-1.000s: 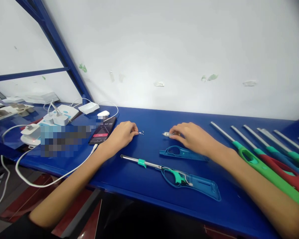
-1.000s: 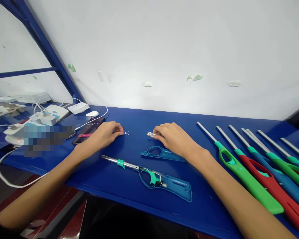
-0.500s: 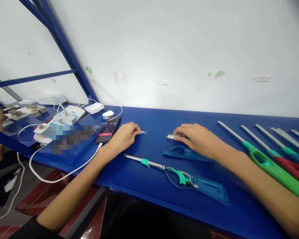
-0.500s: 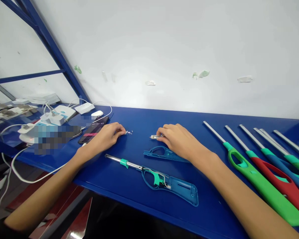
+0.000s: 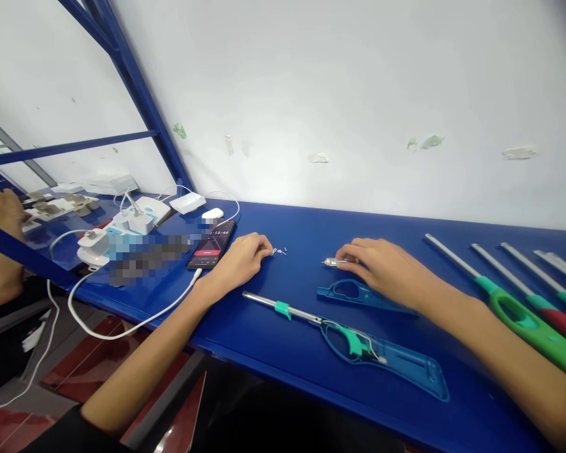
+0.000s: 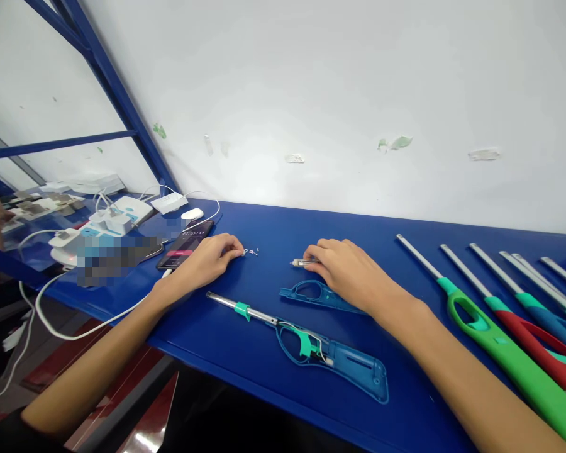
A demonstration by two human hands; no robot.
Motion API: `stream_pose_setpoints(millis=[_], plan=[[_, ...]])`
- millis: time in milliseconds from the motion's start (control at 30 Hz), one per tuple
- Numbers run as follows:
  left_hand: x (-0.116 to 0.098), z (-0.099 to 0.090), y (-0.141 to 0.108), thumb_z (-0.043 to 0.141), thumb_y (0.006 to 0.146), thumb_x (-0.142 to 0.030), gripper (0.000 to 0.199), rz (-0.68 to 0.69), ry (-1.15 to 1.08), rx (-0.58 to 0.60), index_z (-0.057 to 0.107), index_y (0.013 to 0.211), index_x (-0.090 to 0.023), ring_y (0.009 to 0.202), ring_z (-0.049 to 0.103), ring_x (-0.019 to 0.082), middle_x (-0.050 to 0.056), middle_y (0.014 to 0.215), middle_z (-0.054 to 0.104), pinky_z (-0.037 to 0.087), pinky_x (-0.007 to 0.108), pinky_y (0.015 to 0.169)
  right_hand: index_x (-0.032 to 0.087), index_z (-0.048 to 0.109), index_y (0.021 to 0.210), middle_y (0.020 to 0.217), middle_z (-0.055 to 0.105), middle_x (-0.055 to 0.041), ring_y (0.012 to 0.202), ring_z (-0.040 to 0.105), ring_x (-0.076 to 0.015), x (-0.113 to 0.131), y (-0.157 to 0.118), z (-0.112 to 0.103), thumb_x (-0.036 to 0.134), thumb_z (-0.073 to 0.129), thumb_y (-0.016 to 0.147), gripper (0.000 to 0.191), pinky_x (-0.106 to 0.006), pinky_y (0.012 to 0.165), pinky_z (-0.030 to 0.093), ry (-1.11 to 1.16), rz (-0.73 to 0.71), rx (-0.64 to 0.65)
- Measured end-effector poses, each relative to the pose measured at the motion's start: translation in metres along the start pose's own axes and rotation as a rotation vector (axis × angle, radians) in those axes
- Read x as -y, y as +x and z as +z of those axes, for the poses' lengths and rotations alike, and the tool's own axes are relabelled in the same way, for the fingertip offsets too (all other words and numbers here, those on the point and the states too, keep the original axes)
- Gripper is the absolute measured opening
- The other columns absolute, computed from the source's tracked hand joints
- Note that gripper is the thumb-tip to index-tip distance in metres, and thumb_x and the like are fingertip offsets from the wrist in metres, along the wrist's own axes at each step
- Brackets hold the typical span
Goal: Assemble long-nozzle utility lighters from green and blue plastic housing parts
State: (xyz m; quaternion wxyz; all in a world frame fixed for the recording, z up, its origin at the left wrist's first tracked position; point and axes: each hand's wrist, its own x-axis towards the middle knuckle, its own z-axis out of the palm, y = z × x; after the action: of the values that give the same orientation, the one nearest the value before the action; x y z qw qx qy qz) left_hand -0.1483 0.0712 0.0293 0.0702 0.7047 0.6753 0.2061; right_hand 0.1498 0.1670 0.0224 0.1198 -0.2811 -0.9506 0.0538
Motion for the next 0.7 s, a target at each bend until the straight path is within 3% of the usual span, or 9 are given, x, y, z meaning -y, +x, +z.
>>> stream_pose_setpoints(millis=[233,467,700], plan=[[-0.001,-0.001,-0.001,0.052,0.098,-0.015,0.017,-0.024,-0.028,0.011,0.067,0.09,-0.017,0.088,0.068,0.023,0.009,0.097,0.074,0.05,0.033,0.08,0.023,0.073,0.111,0.106,0.076,-0.0091,0.087,0.07,-0.0262,-0.003,0.0,0.001,0.039,0.043,0.107,0.033,-0.041,0.074,0.049,0.021,-0.006,-0.011],[-0.001,0.0,-0.002,0.053,0.098,-0.017,0.017,-0.023,-0.042,0.008,0.068,0.09,-0.017,0.085,0.066,0.023,0.009,0.097,0.072,0.049,0.035,0.08,0.026,0.072,0.12,0.119,0.078,-0.0041,0.105,0.073,-0.0234,-0.001,0.002,0.002,0.041,0.04,0.109,0.037,-0.039,0.087,0.055,0.153,-0.019,-0.028],[0.0,0.001,-0.003,0.052,0.099,-0.017,0.018,-0.008,-0.051,0.008,0.068,0.091,-0.017,0.084,0.065,0.023,0.008,0.097,0.072,0.049,0.035,0.08,0.026,0.072,0.125,0.108,0.08,-0.0043,0.095,0.073,-0.0215,0.006,0.001,0.0,0.04,0.034,0.11,0.043,-0.038,0.081,0.055,0.221,-0.03,-0.033]])
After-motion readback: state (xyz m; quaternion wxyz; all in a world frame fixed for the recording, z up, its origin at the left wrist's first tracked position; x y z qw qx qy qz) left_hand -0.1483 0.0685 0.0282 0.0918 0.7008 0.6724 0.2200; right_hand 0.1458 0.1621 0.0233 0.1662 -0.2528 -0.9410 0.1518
